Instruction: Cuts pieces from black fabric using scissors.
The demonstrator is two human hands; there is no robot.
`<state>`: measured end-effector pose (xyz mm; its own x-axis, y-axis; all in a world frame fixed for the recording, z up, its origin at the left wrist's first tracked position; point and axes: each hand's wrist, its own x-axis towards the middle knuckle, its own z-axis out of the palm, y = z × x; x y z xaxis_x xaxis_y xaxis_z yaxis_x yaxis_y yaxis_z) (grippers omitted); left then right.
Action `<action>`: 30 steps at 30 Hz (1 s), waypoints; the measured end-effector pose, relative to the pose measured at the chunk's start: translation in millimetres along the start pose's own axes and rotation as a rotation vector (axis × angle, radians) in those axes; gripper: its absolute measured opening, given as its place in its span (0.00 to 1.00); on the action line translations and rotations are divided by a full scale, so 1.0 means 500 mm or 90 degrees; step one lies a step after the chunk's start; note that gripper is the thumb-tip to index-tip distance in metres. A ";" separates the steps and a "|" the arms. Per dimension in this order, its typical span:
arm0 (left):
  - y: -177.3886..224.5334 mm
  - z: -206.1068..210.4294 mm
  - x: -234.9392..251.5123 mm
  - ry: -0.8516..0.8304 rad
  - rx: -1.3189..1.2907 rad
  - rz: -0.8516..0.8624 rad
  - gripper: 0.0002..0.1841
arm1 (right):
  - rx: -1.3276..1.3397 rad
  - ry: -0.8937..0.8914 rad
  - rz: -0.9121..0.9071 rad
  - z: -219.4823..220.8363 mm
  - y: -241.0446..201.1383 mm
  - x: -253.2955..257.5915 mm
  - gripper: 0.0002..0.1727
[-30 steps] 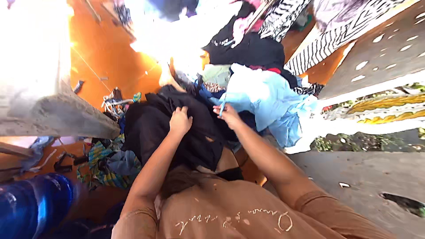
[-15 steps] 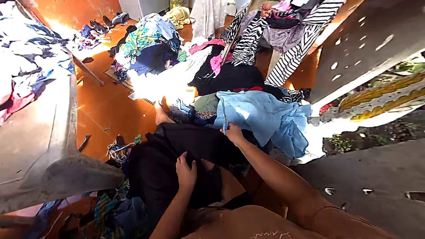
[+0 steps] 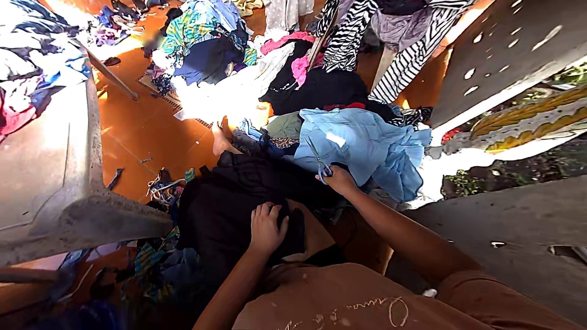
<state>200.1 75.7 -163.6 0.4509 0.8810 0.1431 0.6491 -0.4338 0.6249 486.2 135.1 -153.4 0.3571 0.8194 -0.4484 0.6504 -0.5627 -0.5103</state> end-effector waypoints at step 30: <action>0.046 -0.079 0.031 -0.097 -0.394 -0.087 0.32 | 0.200 -0.339 -0.268 0.013 -0.064 -0.258 0.22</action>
<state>197.9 86.9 -116.6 0.5007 0.8641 -0.0509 0.2542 -0.0905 0.9629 415.1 46.9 -84.0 -0.3043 0.8533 -0.4235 0.4100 -0.2840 -0.8668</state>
